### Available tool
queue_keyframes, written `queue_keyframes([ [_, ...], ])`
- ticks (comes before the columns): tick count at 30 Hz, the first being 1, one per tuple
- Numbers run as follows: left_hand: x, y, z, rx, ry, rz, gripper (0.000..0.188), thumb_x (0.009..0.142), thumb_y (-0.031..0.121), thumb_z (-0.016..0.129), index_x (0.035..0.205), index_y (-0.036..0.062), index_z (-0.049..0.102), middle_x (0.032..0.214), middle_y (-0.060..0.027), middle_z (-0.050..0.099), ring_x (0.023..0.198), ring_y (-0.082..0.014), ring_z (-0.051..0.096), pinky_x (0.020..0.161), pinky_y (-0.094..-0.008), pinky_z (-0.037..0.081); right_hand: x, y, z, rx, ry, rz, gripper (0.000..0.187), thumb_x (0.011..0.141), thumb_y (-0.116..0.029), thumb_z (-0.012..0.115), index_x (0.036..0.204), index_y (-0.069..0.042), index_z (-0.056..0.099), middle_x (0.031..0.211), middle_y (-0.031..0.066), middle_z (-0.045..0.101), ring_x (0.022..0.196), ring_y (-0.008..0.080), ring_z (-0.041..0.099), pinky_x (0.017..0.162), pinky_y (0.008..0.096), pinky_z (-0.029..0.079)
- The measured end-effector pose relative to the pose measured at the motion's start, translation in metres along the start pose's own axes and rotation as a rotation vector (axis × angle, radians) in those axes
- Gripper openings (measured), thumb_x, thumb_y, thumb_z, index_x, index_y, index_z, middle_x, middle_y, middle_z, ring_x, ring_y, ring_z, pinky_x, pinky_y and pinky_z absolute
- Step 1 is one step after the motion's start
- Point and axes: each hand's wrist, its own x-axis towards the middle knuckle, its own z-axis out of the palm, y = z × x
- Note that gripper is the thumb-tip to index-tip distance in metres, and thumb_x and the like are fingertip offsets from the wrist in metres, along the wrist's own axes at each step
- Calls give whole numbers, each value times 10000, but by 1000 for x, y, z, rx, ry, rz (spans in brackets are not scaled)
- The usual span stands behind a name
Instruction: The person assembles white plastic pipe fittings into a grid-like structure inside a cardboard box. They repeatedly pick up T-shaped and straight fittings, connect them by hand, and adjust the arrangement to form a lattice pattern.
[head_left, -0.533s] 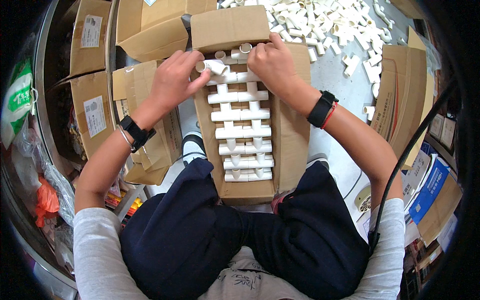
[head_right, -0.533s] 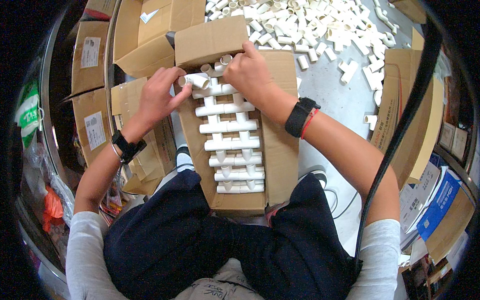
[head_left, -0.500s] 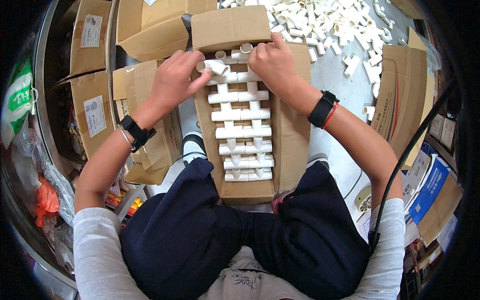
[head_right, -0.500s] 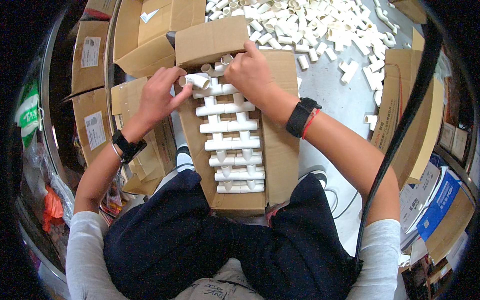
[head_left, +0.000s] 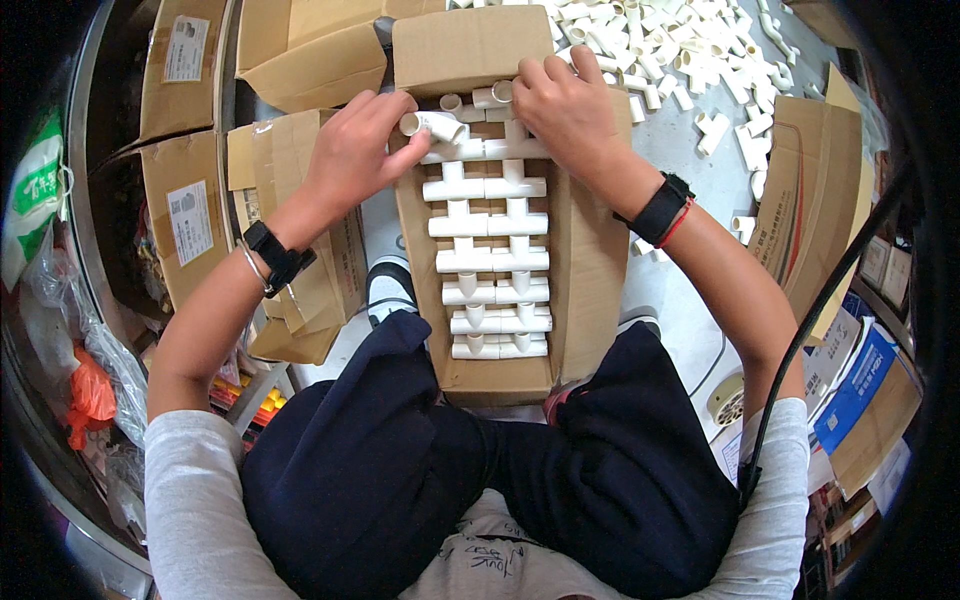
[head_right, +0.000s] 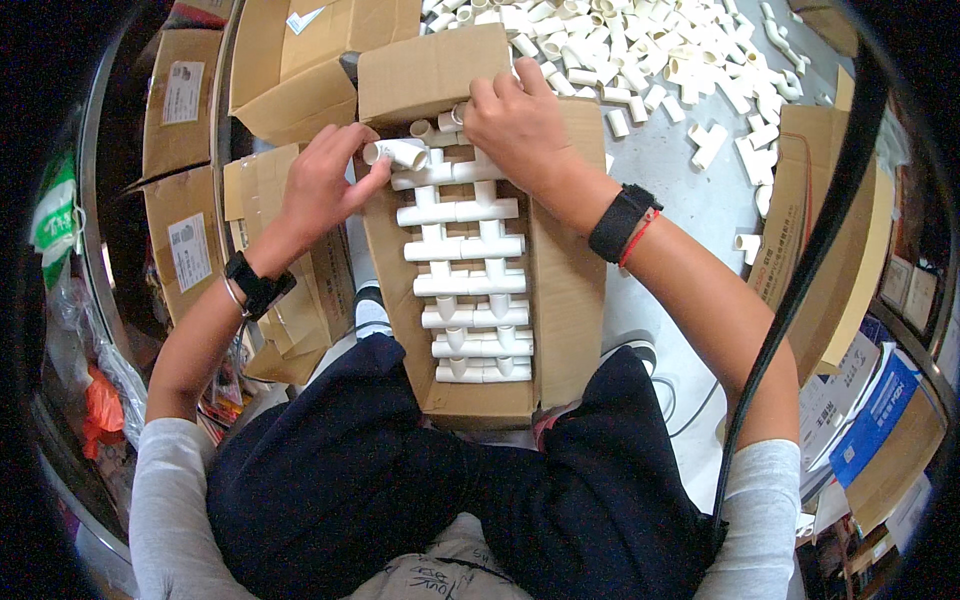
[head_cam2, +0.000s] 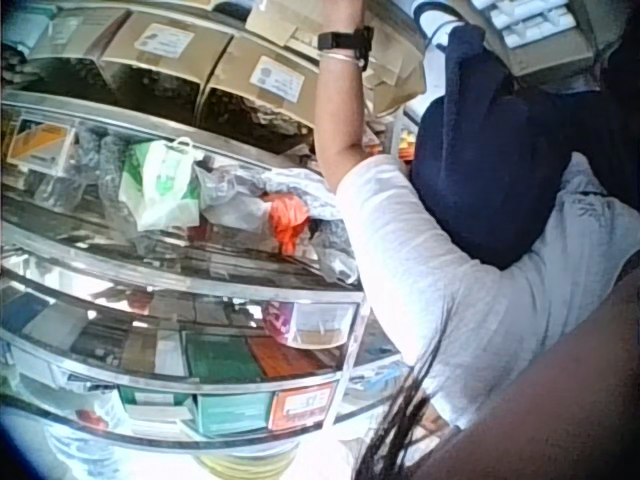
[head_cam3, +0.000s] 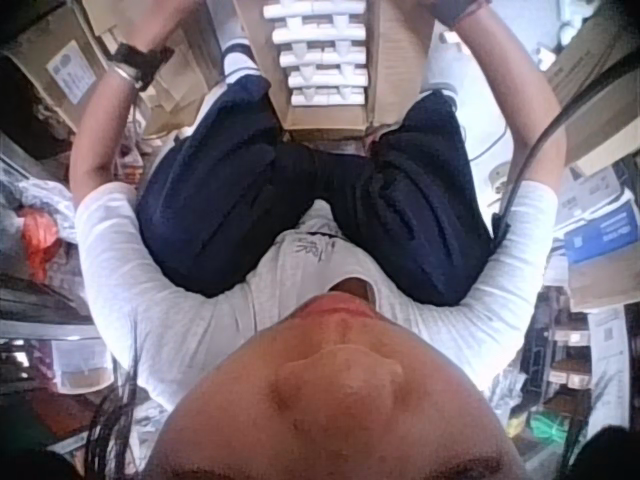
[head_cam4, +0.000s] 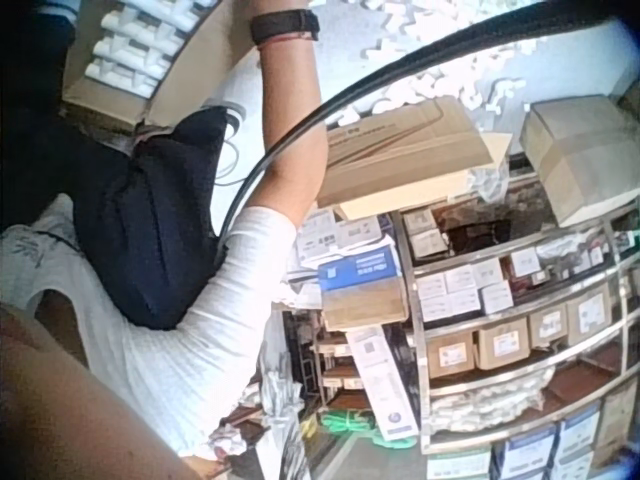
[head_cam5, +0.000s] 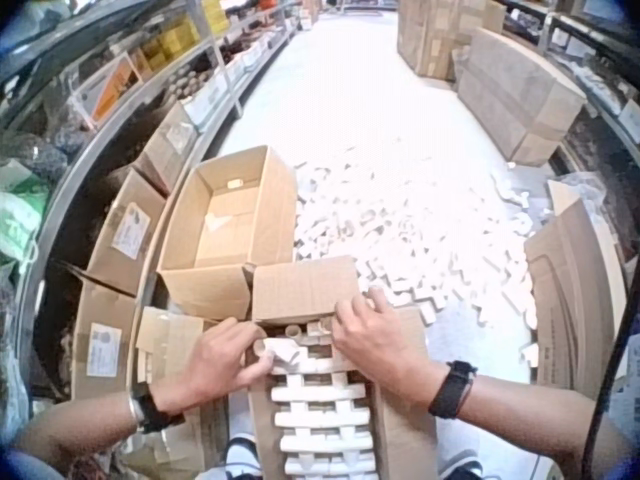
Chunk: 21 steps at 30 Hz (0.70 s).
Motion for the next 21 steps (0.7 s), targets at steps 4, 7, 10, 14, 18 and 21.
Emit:
queue_keyframes([
  [4,0,-1,2,-17,20,-6,250,828,244,726,947,51,620,776,-87,595,711,-257,582,632,-377,482,1,2,3,64,-15,-8,95,728,-179,664,650,-144,622,726,15,555,739,162,584,868,346,409],
  [7,2,-3,3,3,39,15,244,827,246,728,936,56,621,762,-77,592,716,-246,574,658,-372,454,1,4,6,153,30,10,89,706,-119,639,620,-136,656,685,29,575,717,180,606,862,347,428],
  [10,3,-4,4,15,57,12,238,825,246,729,930,61,622,741,-61,585,716,-230,563,688,-361,420,-2,7,4,176,15,3,75,707,-115,646,635,-130,658,686,26,576,725,177,612,853,344,427],
  [14,4,-4,7,-9,72,-9,240,822,253,733,931,68,627,716,-43,573,706,-217,553,703,-353,404,-3,7,-1,186,8,-10,43,715,-114,649,673,-123,643,686,25,574,713,174,610,849,341,427],
  [18,4,-4,10,-1,82,-8,243,819,261,736,932,72,634,723,-44,573,710,-223,552,711,-355,410,-2,5,-1,179,0,-14,54,726,-113,642,686,-126,609,683,25,567,710,176,609,843,342,429],
  [21,4,-5,10,-1,89,-17,242,820,263,735,935,74,637,737,-44,581,716,-224,556,719,-355,415,-2,4,0,166,6,2,59,727,-110,641,694,-128,594,679,28,564,706,181,609,839,344,432],
])
